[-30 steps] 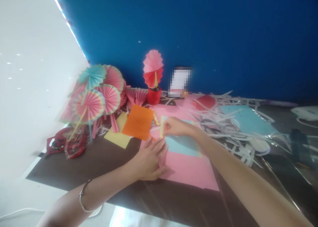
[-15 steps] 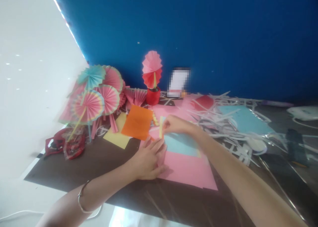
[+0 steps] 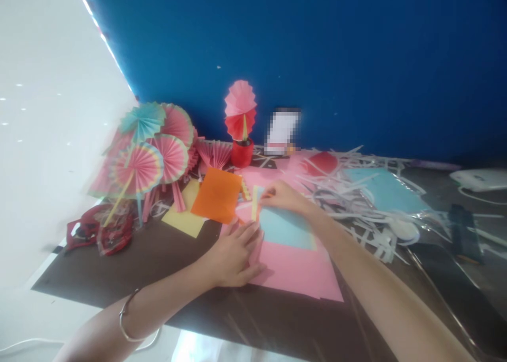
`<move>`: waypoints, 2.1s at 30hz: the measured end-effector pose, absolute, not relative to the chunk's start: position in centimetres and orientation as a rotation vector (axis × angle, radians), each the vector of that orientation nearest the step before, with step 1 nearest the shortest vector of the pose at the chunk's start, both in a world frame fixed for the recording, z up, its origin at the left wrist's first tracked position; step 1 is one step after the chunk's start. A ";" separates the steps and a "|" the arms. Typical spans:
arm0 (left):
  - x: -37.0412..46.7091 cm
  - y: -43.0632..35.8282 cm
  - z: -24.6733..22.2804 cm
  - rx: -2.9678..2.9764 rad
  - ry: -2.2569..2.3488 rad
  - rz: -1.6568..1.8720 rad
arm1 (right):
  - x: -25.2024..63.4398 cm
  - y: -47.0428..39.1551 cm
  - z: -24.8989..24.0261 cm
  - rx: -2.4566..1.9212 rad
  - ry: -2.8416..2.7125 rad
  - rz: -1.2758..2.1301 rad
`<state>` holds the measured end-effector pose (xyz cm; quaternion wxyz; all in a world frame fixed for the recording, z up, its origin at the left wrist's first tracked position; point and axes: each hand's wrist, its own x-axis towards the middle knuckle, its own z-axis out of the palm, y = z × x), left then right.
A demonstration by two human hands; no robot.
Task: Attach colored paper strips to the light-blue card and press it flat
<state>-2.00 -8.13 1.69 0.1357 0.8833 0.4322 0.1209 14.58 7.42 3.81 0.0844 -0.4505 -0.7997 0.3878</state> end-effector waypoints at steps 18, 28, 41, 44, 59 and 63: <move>-2.0 -8.1 1.8 2.569 1.229 0.347 | 13.9 7.2 3.3 -1.383 -2.442 0.971; -2.2 -7.9 1.8 2.573 1.226 0.371 | 13.6 7.5 2.8 -1.401 -2.439 0.949; -0.3 -4.5 1.7 2.754 1.492 0.309 | 14.1 7.5 2.2 -1.330 -2.428 0.949; -0.5 -4.6 0.1 2.805 1.411 0.376 | 14.2 7.5 2.0 -1.335 -2.419 0.939; -0.2 -5.8 -1.1 2.743 1.380 0.362 | 14.6 7.3 2.8 -1.292 -2.023 1.196; -0.1 -5.8 -0.8 2.732 1.388 0.342 | 14.3 7.5 2.2 -1.309 -2.090 0.995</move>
